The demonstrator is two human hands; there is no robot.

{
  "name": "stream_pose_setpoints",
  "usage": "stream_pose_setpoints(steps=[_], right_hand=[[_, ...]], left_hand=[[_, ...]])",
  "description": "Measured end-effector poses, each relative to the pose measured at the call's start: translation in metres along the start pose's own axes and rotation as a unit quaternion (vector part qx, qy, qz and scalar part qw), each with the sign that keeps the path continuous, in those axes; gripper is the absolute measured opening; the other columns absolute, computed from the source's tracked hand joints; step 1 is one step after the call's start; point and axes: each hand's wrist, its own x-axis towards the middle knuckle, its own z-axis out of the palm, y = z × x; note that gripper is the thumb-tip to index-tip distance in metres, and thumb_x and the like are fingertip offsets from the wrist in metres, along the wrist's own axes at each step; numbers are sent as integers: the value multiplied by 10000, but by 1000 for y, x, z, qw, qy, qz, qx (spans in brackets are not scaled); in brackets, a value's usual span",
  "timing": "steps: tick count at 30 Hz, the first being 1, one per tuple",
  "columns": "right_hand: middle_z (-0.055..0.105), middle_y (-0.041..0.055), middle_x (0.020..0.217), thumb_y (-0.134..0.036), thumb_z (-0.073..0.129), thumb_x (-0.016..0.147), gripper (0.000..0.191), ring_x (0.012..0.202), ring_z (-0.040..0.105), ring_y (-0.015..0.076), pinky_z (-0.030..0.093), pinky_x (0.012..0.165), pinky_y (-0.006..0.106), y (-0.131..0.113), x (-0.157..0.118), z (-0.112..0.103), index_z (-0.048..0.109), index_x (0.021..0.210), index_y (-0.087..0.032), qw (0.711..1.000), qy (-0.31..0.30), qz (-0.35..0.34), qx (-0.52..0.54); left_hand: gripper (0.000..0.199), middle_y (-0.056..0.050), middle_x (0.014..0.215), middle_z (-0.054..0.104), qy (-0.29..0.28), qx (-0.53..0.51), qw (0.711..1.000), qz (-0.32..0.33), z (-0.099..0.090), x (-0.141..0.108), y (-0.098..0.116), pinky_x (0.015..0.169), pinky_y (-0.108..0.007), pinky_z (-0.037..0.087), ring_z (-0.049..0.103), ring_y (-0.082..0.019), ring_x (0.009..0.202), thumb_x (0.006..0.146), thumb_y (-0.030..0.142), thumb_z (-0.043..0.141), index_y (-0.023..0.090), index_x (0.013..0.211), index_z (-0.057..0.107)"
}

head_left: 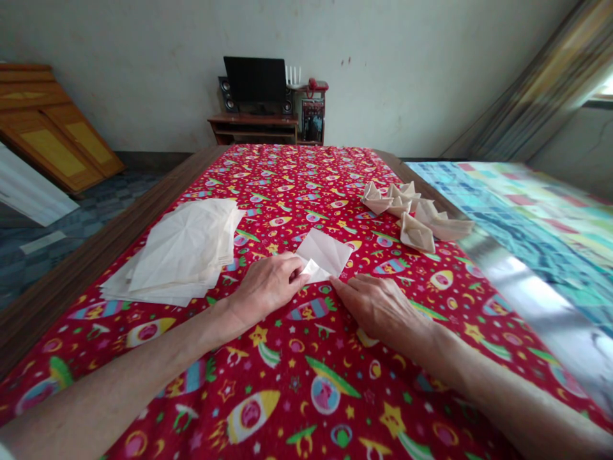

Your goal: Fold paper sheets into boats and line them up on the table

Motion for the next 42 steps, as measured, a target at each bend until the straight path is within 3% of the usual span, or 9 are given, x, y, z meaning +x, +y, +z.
stream_pose_setpoints(steps=[9,11,13,16,19,24,31,37,42], right_hand=[[618,19,787,-149,503,879,241,661,559,150,245,540,280,3,3,0,525,1119,-169,999,-7,5,32],[619,14,784,-155,498,886,199,648,553,142,244,541,276,3,3,-1,534,1081,-176,999,-9,10,38],[620,11,788,-157,484,899,164,640,545,134,248,544,272,4,3,-1,537,1052,-180,999,-7,10,44],[619,7,782,-162,458,915,132,632,536,126,253,549,267,4,3,-1,540,1016,-182,999,-3,7,50],[620,6,773,-158,443,918,137,623,531,124,249,548,269,3,4,-1,543,1010,-180,999,-4,11,48],[624,9,768,-158,424,923,155,622,532,122,235,538,272,3,6,-1,547,1012,-186,999,-8,24,45],[627,-2,771,-130,445,897,194,620,535,122,221,518,274,1,5,-5,543,1049,-203,998,-4,32,46],[616,-1,715,-163,442,901,134,565,500,108,202,521,281,4,1,3,566,939,-196,999,17,36,27],[601,-11,650,-169,424,905,147,513,470,94,158,497,281,4,3,2,567,872,-189,999,35,33,19]], left_hand=[[206,20,722,578,-5,-32,999,-19,7,-2,-6,566,-227,372,559,-124,635,842,349,585,190,716,546],[155,15,768,596,-2,-34,999,-28,8,-3,-6,567,-229,402,580,-133,652,835,342,599,192,830,560],[239,-12,887,617,9,-17,999,-25,8,-5,-5,576,-240,440,605,-149,698,842,313,594,186,1038,545],[418,-67,1169,576,45,13,998,46,6,-7,-2,775,-288,497,600,-186,960,886,246,531,205,1292,438],[377,-36,1365,484,44,23,988,145,5,-6,-3,989,-367,415,489,-205,1177,933,208,443,254,1307,467],[364,-6,1350,523,-28,-13,970,239,8,-5,-9,1112,-407,273,364,-183,1321,961,195,366,244,1294,504],[511,-60,1440,408,-83,-12,969,231,1,-12,-4,1140,-378,203,296,-141,1366,882,28,317,173,1363,407],[588,-45,1468,363,-100,14,971,218,-2,-19,-6,1139,-405,175,281,-146,1373,844,21,319,205,1402,329],[591,-33,1463,374,-107,34,973,201,-6,-23,-7,1123,-376,204,300,-136,1364,827,15,320,214,1383,360]])
